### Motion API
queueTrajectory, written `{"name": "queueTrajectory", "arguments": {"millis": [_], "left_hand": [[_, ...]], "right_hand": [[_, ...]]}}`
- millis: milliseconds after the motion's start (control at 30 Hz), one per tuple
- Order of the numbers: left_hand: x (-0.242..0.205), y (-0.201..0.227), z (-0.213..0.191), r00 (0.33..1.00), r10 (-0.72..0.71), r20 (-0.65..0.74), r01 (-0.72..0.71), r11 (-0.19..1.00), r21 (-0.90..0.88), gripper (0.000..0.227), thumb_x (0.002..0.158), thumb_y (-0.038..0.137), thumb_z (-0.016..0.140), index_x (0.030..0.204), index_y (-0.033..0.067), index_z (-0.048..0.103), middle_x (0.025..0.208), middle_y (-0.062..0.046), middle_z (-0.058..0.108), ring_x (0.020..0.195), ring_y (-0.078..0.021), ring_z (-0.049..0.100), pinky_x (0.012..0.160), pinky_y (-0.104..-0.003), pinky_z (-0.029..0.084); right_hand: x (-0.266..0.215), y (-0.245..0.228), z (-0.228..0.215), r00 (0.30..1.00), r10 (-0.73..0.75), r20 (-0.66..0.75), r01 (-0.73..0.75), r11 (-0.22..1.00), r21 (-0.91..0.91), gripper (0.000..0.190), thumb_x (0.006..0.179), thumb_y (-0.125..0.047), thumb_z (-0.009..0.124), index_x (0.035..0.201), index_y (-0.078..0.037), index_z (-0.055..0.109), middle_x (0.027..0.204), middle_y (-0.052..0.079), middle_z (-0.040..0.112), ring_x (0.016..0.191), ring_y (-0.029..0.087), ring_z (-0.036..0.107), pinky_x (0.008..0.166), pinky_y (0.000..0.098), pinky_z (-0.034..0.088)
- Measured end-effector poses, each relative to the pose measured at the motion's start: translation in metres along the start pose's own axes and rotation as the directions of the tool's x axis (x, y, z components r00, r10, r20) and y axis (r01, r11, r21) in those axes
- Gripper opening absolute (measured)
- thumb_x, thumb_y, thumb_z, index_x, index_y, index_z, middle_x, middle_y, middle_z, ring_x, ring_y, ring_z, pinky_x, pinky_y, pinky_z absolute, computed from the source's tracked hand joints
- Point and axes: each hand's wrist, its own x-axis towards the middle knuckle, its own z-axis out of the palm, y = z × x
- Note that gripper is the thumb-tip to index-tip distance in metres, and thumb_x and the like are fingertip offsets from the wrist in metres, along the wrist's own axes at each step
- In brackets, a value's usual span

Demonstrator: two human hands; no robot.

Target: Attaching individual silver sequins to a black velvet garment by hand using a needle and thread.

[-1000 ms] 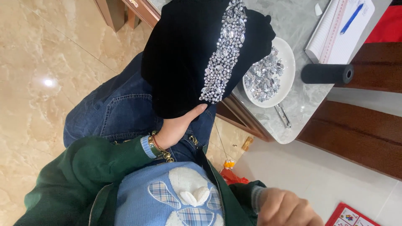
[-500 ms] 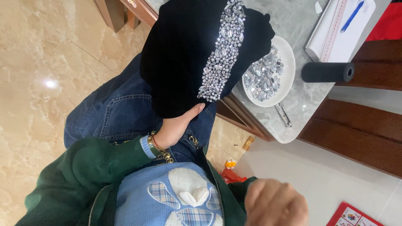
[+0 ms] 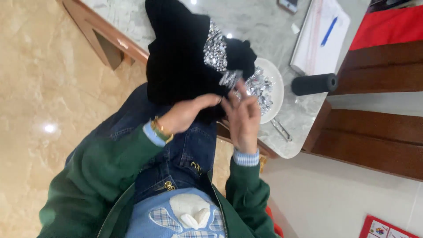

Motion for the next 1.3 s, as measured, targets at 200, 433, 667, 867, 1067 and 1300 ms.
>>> {"name": "queueTrajectory", "arguments": {"millis": [200, 433, 667, 867, 1067, 1300], "left_hand": [[0.023, 0.051, 0.0, 0.926, 0.32, 0.199, -0.27, 0.931, -0.245, 0.051, 0.076, 0.021, 0.085, 0.118, -0.0026, 0.071, 0.119, -0.018, 0.07, 0.111, -0.0257, 0.068, 0.098, -0.044, 0.054], [0.093, -0.07, -0.074, 0.974, 0.149, 0.17, -0.04, 0.854, -0.518, 0.044, 0.087, 0.02, 0.073, 0.124, -0.0026, 0.066, 0.119, -0.026, 0.068, 0.11, -0.0323, 0.068, 0.102, -0.051, 0.05], [0.033, -0.085, -0.073, 0.931, 0.26, 0.257, -0.015, 0.729, -0.684, 0.033, 0.093, 0.01, 0.062, 0.121, -0.0067, 0.067, 0.12, -0.026, 0.068, 0.109, -0.0338, 0.067, 0.105, -0.055, 0.046], [0.0, -0.052, -0.059, 0.944, 0.254, 0.21, -0.023, 0.687, -0.727, 0.039, 0.094, 0.023, 0.064, 0.124, -0.0017, 0.065, 0.124, -0.023, 0.068, 0.11, -0.0313, 0.068, 0.106, -0.055, 0.047], [-0.007, -0.057, -0.033, 0.997, -0.024, -0.067, -0.031, 0.705, -0.709, 0.044, 0.082, 0.02, 0.081, 0.116, -0.0062, 0.07, 0.117, -0.025, 0.07, 0.102, -0.0287, 0.068, 0.093, -0.048, 0.055], [0.008, -0.095, -0.025, 0.992, -0.1, -0.079, 0.035, 0.81, -0.585, 0.061, 0.079, 0.022, 0.086, 0.126, -0.0093, 0.063, 0.129, -0.028, 0.062, 0.118, -0.0333, 0.061, 0.099, -0.053, 0.05]], "right_hand": [[0.055, -0.014, 0.015, 0.962, -0.259, 0.088, 0.252, 0.965, 0.075, 0.021, 0.104, -0.021, 0.066, 0.096, -0.011, 0.049, 0.161, 0.009, 0.044, 0.149, 0.029, 0.046, 0.101, 0.0249, 0.057], [-0.009, 0.028, 0.001, 0.998, 0.017, 0.067, -0.014, 0.999, -0.046, 0.016, 0.102, -0.014, 0.063, 0.093, -0.012, 0.051, 0.161, 0.017, 0.041, 0.153, 0.038, 0.032, 0.12, 0.0552, 0.038], [-0.03, 0.037, -0.015, 0.994, 0.071, 0.08, -0.063, 0.993, -0.096, 0.014, 0.102, -0.008, 0.059, 0.091, -0.008, 0.05, 0.158, 0.025, 0.042, 0.151, 0.043, 0.032, 0.122, 0.0617, 0.031], [-0.048, 0.028, -0.038, 0.997, 0.075, 0.022, -0.073, 0.992, -0.103, 0.012, 0.103, -0.011, 0.057, 0.093, -0.008, 0.051, 0.132, 0.025, 0.064, 0.132, 0.041, 0.058, 0.112, 0.0596, 0.045], [-0.073, 0.006, -0.074, 0.999, 0.004, -0.042, -0.005, 1.0, -0.021, 0.009, 0.101, -0.012, 0.055, 0.098, -0.007, 0.048, 0.07, 0.02, 0.065, 0.063, 0.033, 0.071, 0.087, 0.0575, 0.057], [-0.07, 0.001, -0.04, 0.992, -0.049, -0.119, 0.014, 0.959, -0.283, 0.003, 0.104, -0.008, 0.055, 0.104, -0.005, 0.054, 0.061, 0.002, 0.05, 0.05, 0.014, 0.052, 0.07, 0.0332, 0.049]]}}
